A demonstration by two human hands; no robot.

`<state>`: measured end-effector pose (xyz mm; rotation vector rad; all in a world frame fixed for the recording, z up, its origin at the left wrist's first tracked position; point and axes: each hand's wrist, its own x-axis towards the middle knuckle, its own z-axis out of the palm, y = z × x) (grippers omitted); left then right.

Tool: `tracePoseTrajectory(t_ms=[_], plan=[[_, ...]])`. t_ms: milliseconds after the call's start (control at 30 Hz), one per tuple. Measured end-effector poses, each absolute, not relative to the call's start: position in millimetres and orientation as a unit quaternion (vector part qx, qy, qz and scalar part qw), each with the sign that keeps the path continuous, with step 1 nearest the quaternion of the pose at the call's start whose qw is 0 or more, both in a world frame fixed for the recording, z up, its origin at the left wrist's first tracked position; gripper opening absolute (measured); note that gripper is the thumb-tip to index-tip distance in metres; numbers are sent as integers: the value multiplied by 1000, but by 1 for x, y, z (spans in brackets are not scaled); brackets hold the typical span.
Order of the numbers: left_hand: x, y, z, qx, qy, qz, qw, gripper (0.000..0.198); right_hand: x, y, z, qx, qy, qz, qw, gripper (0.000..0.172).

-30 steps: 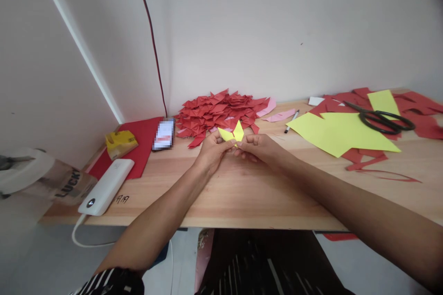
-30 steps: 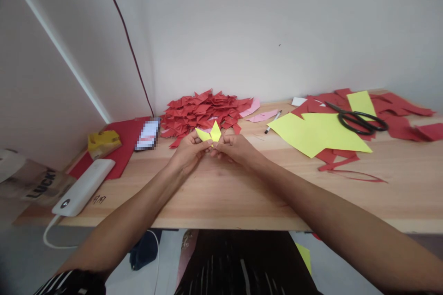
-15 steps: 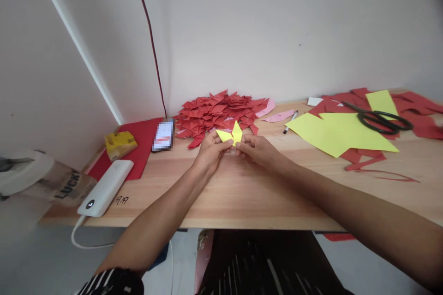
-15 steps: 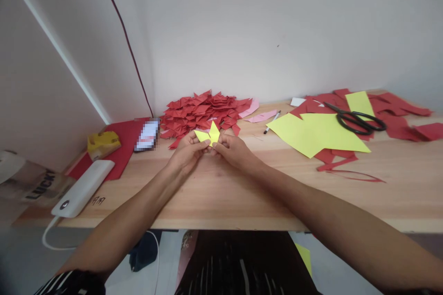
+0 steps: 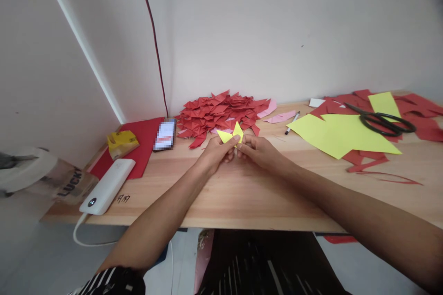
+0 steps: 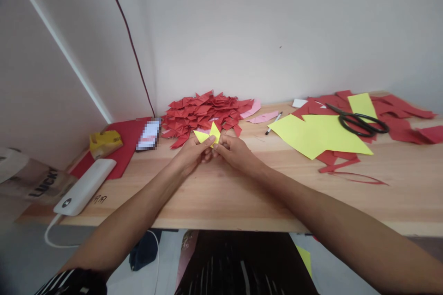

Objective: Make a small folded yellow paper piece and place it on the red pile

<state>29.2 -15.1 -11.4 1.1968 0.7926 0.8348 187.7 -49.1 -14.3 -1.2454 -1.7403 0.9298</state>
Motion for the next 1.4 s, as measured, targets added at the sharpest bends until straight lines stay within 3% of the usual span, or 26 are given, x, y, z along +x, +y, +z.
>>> tracePoseTrajectory(t_ms=[400,633,900,1133,1400], plan=[[32,-13,-20,631,356,445,527,50,186,-53,-10,-455,-699,407,373,30],[32,-19,-10,578,343,445,592,43,187,-56,-9,-478,-712,345,382,31],[33,-21,0,635,329,453,532,50,189,-55,-6,-467,-699,358,406,31],[34,-21,26,635,316,348,613,40,194,-55,-7,-441,-694,385,418,29],[52,-10,13,609,323,449,568,35,202,-48,-14,-455,-680,398,415,36]])
